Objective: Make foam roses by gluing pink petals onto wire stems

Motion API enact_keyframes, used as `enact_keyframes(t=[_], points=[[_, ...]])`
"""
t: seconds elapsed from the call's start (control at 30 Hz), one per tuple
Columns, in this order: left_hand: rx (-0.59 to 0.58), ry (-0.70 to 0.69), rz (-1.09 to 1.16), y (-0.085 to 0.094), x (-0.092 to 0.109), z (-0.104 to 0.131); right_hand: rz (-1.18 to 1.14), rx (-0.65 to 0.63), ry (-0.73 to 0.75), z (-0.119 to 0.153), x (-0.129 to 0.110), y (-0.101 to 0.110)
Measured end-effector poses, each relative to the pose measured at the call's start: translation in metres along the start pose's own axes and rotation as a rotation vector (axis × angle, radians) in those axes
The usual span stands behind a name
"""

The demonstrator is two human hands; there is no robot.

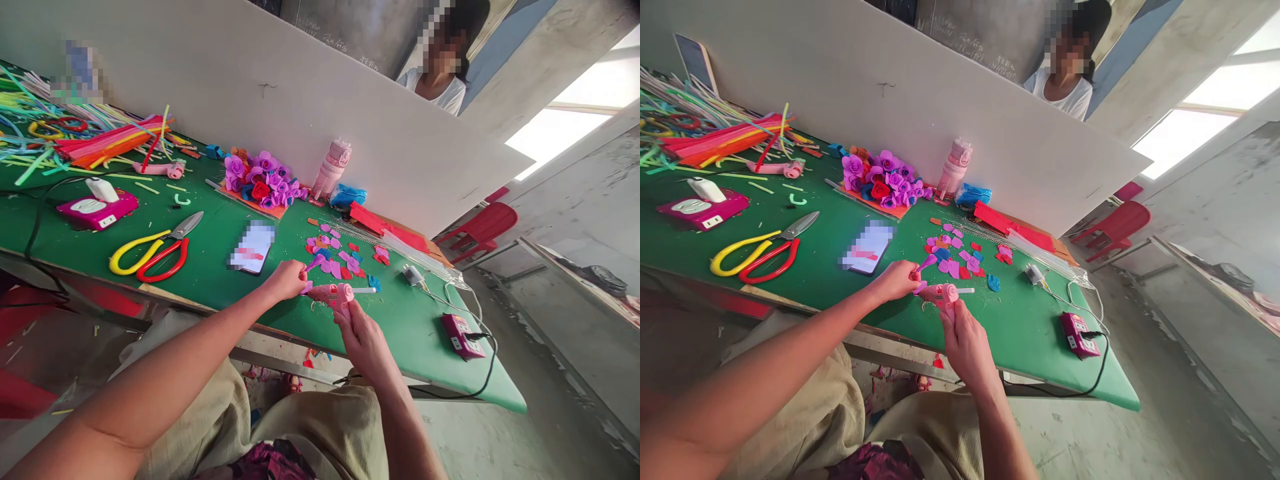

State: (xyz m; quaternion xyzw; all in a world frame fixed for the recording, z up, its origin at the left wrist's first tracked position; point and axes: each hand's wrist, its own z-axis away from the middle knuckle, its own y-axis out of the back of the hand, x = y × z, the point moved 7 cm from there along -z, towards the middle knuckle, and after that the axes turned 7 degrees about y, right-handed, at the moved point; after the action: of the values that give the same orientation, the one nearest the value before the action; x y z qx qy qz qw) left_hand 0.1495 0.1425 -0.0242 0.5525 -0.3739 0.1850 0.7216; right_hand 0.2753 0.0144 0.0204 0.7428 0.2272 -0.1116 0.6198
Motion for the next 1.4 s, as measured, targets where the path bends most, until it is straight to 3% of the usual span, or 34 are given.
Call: enact_keyframes(t=[1.4], points=[[-0.015,-0.011,-0.019,-0.0028,-0.0031,-0.0023,0.048,-0.04,-0.035,-0.0044,0.0021,0.005]])
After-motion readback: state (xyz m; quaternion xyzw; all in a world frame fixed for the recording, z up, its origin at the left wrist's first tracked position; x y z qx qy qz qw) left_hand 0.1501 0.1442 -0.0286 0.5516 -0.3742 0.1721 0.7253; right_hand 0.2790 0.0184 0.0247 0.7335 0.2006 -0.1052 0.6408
